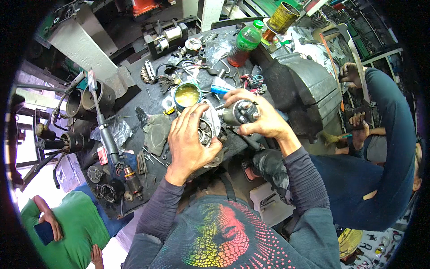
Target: The person cleans a cylindrical metal part with a rag, then inserts it into a larger housing unit. They use a screwdriver to tighten a screw on the assembly and later use a power tool to grind or polish a component. The person continues to assemble and adjust parts on a cluttered workbench.
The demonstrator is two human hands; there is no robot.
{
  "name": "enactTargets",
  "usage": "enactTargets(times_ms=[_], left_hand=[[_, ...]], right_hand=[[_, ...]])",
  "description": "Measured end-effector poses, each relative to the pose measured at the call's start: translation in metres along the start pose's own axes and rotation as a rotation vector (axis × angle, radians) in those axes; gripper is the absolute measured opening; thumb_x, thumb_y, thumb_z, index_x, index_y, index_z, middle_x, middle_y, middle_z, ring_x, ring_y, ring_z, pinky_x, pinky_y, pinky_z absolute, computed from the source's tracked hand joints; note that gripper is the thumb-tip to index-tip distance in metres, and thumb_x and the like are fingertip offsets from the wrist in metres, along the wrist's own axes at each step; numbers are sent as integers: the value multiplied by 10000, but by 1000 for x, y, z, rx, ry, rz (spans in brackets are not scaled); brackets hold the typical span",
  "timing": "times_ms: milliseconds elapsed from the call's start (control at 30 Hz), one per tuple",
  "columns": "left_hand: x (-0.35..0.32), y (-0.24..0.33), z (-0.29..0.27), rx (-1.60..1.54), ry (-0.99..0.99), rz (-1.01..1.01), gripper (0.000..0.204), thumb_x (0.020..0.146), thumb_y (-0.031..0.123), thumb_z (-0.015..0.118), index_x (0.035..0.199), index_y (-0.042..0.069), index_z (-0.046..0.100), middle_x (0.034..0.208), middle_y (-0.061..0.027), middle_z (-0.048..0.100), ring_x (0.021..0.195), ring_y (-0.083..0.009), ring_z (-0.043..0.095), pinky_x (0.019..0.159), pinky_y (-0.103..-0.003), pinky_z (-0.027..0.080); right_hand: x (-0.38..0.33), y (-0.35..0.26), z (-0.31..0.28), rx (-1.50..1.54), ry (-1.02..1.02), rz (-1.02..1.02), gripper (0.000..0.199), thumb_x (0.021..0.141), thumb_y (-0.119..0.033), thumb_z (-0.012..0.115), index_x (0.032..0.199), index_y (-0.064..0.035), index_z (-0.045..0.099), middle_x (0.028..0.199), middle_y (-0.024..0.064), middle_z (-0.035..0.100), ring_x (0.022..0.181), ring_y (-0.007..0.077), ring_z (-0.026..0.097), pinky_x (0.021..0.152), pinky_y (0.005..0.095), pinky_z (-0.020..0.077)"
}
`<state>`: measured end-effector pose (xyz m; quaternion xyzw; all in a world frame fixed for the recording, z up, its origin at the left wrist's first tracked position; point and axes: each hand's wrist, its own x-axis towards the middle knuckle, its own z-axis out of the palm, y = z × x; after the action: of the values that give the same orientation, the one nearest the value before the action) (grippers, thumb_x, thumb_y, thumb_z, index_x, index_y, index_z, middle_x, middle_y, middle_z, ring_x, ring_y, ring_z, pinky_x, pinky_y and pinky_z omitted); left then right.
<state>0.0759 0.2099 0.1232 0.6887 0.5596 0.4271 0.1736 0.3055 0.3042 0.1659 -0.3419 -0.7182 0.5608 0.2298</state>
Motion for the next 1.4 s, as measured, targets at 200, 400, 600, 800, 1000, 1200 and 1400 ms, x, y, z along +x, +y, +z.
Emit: enactTargets(times_ms=[200, 400, 600, 800, 1000, 1200, 1400], left_hand=[[-2, 0, 4, 28, 10, -15, 744, 632, 179, 754, 1343, 58, 573, 1336, -160, 630, 1279, -354, 587, 1073, -473, 448], [4, 13, -5, 100, -59, -11, 725, 657, 204, 743, 1345, 46, 577, 1355, -160, 610, 1303, -354, 561, 1103, -489, 412], [22, 32, 15, 49, -173, 149, 840, 690, 163, 811, 1465, 63, 503, 1412, -188, 586, 1342, -382, 545, 1138, -509, 384], [26, 15, 47, -55, -117, 102, 810, 710, 74, 814, 1438, 3, 468, 1303, -242, 643, 1181, -419, 636, 999, -475, 530], [27, 17, 43, -76, -119, 139, 776, 788, 227, 855, 1405, -47, 472, 1231, -253, 648, 1117, -427, 637, 960, -483, 524], [28, 18, 41, -101, -129, 139, 721, 776, 183, 842, 1356, -35, 474, 1173, -245, 672, 1067, -428, 650, 919, -489, 532], [27, 15, 43, -100, -118, 151, 662, 756, 147, 845, 1283, -23, 482, 1144, -240, 670, 1039, -443, 656, 899, -514, 529]], right_hand=[[-1, 8, 7, -132, 105, -3, 735, 551, -298, 857, 1225, -47, 709, 1550, 166, 510, 1387, 307, 511, 1212, 432, 316], [-1, 18, 22, 259, 171, 69, 756, 551, -203, 844, 1261, 7, 691, 1477, 184, 594, 1360, 262, 556, 1160, 388, 400], [-10, 20, 25, 318, 211, 71, 866, 632, -272, 867, 1396, 41, 604, 1442, 151, 617, 1325, 230, 583, 1155, 376, 418], [-14, 27, 27, 242, 222, 50, 918, 687, -160, 846, 1517, 15, 494, 1364, 103, 633, 1201, 164, 610, 1084, 326, 472], [-96, 34, 86, 248, 760, -58, 640, 883, -185, 773, 1454, -17, 539, 1222, 90, 667, 978, 171, 667, 828, 291, 559], [-102, 78, 286, -65, 292, 250, 309, 887, -229, 760, 1119, -25, 756, 1081, 149, 766, 1030, 317, 732, 921, 379, 555], [31, 96, 340, -618, 253, -154, 348, 875, -106, 685, 1223, -108, 688, 992, 130, 562, 994, 331, 607, 855, 470, 490]])
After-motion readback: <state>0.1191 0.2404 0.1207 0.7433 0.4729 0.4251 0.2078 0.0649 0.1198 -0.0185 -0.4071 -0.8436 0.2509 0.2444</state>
